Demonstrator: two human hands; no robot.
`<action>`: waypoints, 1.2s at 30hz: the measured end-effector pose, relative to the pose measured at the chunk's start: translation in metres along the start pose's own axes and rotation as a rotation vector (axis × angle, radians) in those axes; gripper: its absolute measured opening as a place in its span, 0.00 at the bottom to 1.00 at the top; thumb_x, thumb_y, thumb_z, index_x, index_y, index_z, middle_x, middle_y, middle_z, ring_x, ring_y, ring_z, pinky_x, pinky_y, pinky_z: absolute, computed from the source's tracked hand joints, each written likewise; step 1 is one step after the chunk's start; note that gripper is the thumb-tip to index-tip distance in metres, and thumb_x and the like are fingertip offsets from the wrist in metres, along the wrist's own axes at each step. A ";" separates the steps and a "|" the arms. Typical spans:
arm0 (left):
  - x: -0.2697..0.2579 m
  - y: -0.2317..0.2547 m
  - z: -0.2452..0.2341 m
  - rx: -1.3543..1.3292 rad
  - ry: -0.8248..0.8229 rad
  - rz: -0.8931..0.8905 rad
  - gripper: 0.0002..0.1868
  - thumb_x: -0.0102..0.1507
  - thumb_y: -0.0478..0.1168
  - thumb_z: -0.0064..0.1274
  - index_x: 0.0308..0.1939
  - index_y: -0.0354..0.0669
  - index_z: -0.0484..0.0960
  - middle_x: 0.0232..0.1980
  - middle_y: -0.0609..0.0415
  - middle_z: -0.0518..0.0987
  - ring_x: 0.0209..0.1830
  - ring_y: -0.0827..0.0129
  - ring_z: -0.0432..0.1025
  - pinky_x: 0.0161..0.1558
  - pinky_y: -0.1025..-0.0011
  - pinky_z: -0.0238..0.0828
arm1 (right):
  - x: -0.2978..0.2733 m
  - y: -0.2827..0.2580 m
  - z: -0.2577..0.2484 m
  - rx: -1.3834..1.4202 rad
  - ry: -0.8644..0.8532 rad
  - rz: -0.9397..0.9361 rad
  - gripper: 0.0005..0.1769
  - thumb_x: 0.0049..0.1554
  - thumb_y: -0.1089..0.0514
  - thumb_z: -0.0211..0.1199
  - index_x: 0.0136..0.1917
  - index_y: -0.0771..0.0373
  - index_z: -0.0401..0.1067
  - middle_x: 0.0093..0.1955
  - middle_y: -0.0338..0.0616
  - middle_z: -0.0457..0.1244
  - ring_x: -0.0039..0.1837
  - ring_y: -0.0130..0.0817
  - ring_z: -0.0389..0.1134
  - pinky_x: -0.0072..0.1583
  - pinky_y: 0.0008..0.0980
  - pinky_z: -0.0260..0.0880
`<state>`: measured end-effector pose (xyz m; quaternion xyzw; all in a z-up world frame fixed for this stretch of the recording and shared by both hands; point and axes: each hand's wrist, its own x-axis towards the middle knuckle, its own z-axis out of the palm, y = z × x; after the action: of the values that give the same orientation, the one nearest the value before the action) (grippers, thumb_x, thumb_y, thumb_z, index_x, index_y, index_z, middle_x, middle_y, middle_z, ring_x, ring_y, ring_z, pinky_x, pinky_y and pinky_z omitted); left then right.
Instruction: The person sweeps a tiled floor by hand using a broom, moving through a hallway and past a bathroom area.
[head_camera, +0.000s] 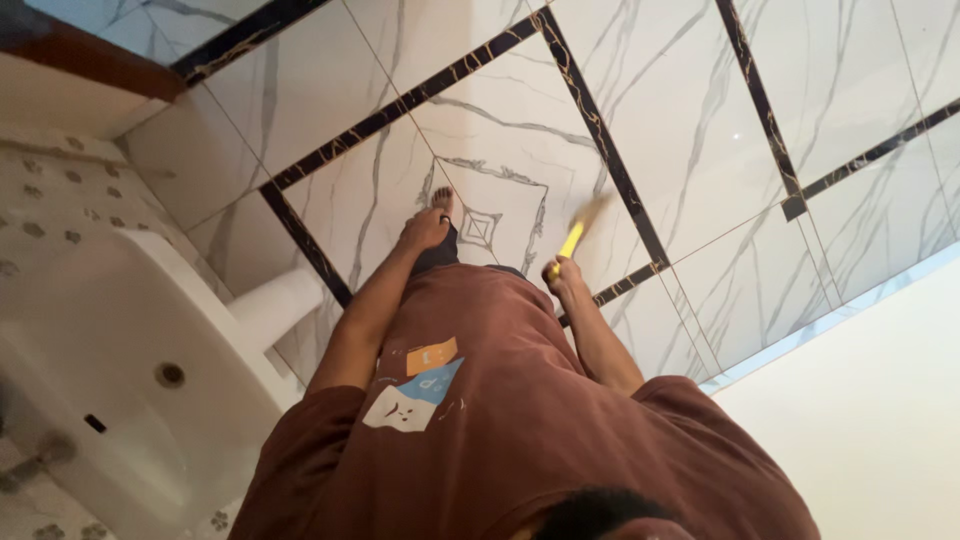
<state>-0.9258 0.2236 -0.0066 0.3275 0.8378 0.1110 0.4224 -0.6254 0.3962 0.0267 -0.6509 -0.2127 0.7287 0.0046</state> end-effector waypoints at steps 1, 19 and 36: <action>0.006 0.000 -0.006 0.002 0.017 0.022 0.26 0.67 0.51 0.44 0.64 0.42 0.77 0.65 0.38 0.76 0.66 0.45 0.69 0.67 0.49 0.64 | 0.009 -0.005 0.014 0.104 -0.021 0.042 0.14 0.64 0.62 0.56 0.61 0.61 0.59 0.36 0.45 0.61 0.32 0.31 0.63 0.30 0.31 0.67; 0.150 0.011 -0.088 0.240 -0.145 0.160 0.23 0.64 0.50 0.46 0.57 0.40 0.80 0.62 0.40 0.77 0.63 0.45 0.71 0.63 0.48 0.66 | 0.056 -0.105 0.099 0.219 -0.031 -0.395 0.26 0.67 0.57 0.48 0.77 0.44 0.54 0.37 0.40 0.59 0.32 0.28 0.59 0.33 0.29 0.67; 0.175 0.005 -0.111 0.168 -0.142 0.109 0.24 0.65 0.48 0.45 0.59 0.39 0.79 0.64 0.42 0.77 0.64 0.47 0.71 0.64 0.49 0.67 | 0.151 -0.196 0.168 0.887 -0.569 -0.199 0.03 0.65 0.66 0.49 0.50 0.66 0.63 0.34 0.39 0.58 0.32 0.27 0.59 0.35 0.26 0.65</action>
<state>-1.0854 0.3499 -0.0463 0.4139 0.7931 0.0396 0.4450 -0.8605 0.5660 -0.0437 -0.3399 0.0622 0.8924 0.2903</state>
